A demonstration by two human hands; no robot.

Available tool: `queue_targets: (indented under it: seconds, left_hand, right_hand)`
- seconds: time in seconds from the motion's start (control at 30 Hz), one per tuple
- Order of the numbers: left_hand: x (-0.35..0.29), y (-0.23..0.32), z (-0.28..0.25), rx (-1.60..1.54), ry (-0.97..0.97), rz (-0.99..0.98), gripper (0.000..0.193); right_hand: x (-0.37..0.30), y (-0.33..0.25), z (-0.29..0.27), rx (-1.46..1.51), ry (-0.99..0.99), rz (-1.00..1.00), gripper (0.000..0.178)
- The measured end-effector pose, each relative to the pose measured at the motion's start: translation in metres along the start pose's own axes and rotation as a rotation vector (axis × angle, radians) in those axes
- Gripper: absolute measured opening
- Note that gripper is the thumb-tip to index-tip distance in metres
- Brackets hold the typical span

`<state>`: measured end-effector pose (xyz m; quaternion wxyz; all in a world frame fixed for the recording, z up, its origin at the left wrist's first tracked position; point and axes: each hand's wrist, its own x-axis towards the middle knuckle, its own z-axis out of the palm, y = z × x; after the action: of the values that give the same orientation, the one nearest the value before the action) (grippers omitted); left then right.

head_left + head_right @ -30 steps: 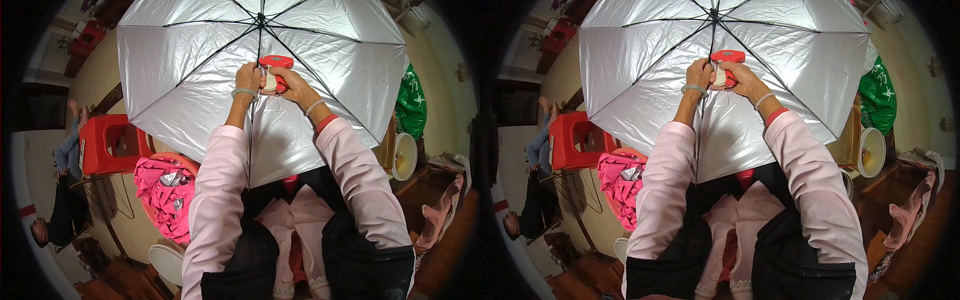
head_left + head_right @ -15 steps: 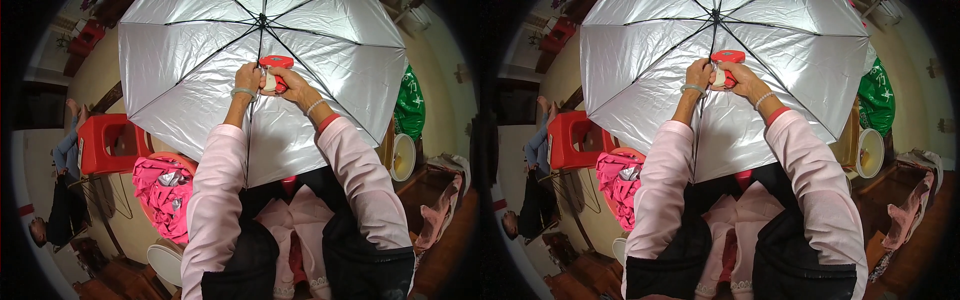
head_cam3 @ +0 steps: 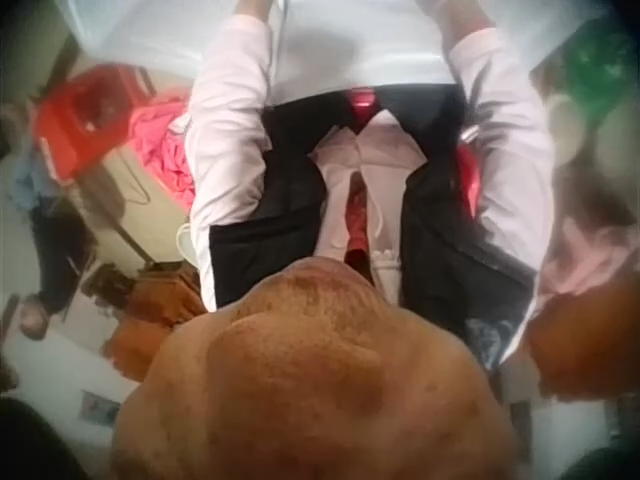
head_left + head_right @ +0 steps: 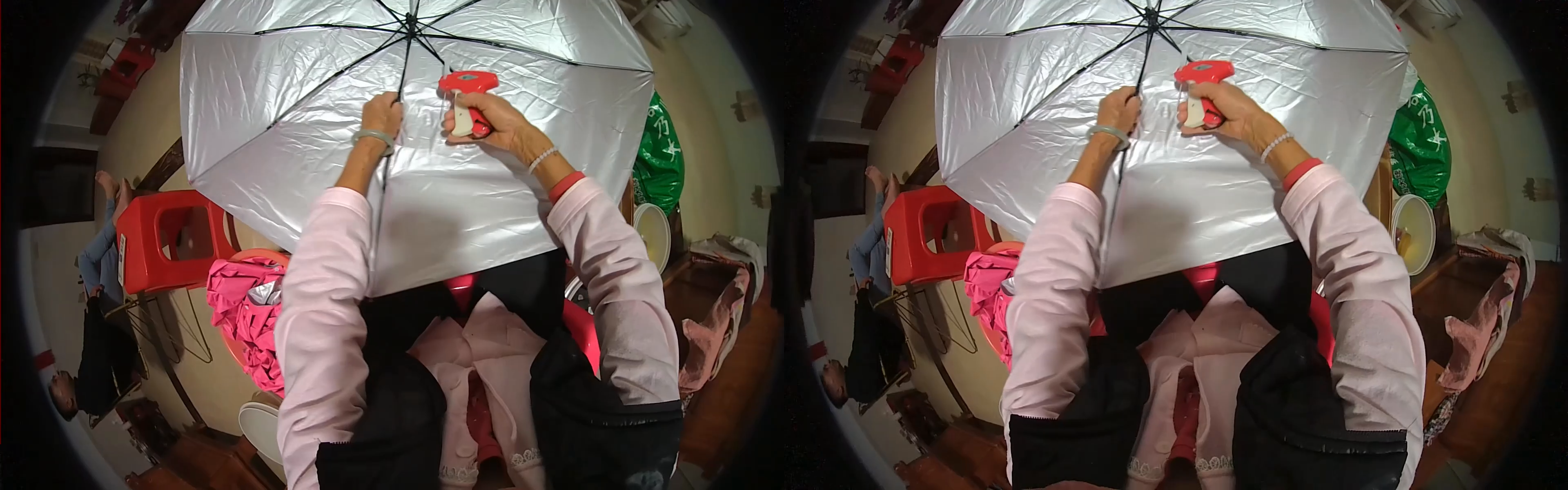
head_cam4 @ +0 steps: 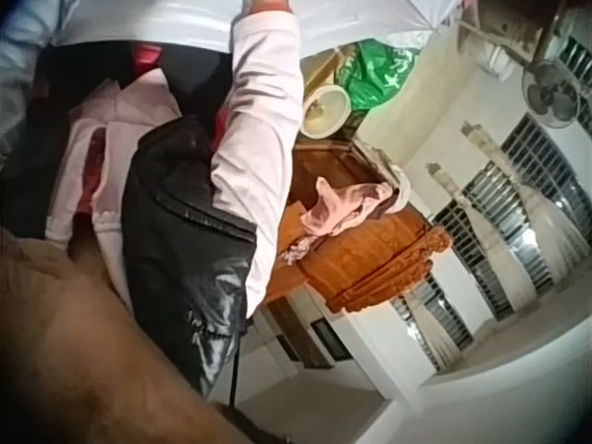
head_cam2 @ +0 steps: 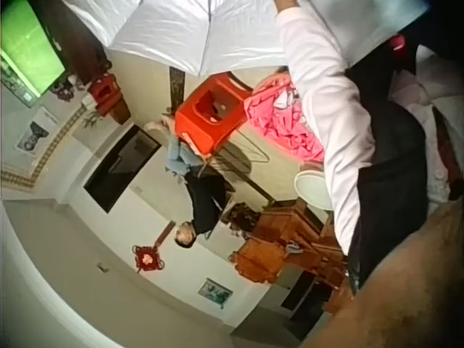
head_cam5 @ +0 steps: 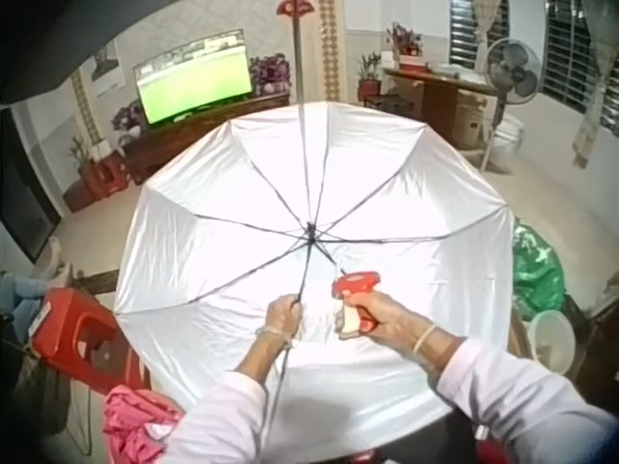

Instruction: Assembling fabric covers onto umbrella frames and folding the finished product.

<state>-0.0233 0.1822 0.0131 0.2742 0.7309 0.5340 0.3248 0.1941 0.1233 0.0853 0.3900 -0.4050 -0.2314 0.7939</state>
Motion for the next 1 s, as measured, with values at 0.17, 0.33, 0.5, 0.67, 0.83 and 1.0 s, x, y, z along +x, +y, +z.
queue_targets:
  seconds: [0.17, 0.33, 0.5, 0.67, 0.83, 1.0]
  left_hand:
    - [0.003, -0.005, -0.035, 0.570, -0.079, 0.073, 0.017]
    - [0.019, 0.026, -0.041, 0.632, 0.116, 0.158, 0.014]
    - [0.012, 0.048, 0.005, 0.131, -0.100, -0.062, 0.024]
    - [0.013, 0.032, 0.007, 0.181, -0.075, -0.012, 0.020]
    - [0.008, 0.019, -0.008, -0.012, -0.033, -0.146, 0.021]
    - [-0.001, 0.033, -0.007, -0.227, -0.042, -0.312, 0.024]
  right_hand:
    - [0.000, 0.003, -0.034, -0.129, 0.149, -0.119, 0.024]
    - [0.001, 0.007, -0.020, 0.007, 0.118, -0.196, 0.024]
    - [0.013, 0.025, 0.003, 0.036, 0.180, -0.275, 0.022]
    - [0.019, 0.028, 0.017, -0.043, 0.144, -0.210, 0.026]
    - [0.032, 0.029, 0.026, 0.030, 0.123, -0.154, 0.026]
    - [0.046, 0.034, 0.036, 0.033, 0.156, -0.127, 0.024]
